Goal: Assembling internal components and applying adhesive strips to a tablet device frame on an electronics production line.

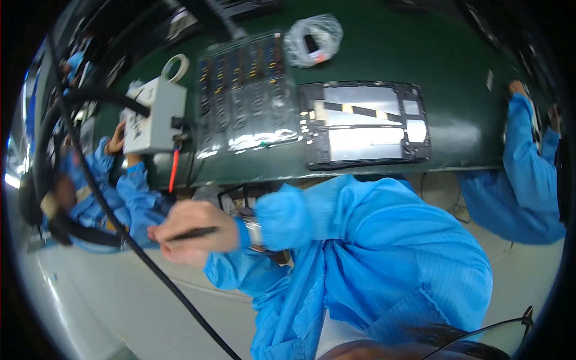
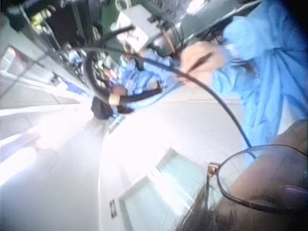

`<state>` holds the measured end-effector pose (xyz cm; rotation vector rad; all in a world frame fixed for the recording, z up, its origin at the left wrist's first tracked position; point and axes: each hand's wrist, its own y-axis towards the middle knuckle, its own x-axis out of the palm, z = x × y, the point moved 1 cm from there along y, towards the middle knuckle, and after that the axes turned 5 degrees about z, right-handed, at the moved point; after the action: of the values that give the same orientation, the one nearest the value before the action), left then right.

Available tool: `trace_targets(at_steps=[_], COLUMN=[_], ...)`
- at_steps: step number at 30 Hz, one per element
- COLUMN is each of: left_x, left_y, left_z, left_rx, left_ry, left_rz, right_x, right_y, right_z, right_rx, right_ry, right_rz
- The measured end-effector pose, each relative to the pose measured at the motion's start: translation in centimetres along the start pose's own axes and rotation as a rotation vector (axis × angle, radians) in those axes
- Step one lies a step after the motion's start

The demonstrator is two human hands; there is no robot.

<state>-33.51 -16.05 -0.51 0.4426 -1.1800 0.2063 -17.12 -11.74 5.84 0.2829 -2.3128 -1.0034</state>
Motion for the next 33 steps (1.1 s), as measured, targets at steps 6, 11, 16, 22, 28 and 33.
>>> trace_targets(at_steps=[6,11,16,22,28,33], left_x=[10.6,17.0,14.9,13.0,13.6,14.2], left_y=[1.3,1.5,1.7,2.3,2.4,2.0], left_z=[-13.6,-26.3,-33.3,-34.1,-34.2,-33.7], left_rx=[-0.162,-0.227,0.125,-0.069,-0.063,0.058], left_ry=[0.191,1.295,1.594,1.483,1.540,1.681], left_rz=[-0.130,-0.979,-1.258,-1.161,-1.256,-1.420], right_x=[-15.2,-26.3,-32.5,-33.7,-33.8,-33.5], right_y=[-0.9,3.1,3.4,3.5,3.9,4.2], right_z=[-15.0,-19.8,-16.1,-15.5,-15.4,-15.9], right_rx=[0.175,0.385,0.480,0.607,0.560,0.572], right_ry=[-0.404,-1.105,-1.157,-1.119,-1.164,-1.158], right_rz=[-0.108,0.043,-0.039,-0.086,-0.167,-0.138])
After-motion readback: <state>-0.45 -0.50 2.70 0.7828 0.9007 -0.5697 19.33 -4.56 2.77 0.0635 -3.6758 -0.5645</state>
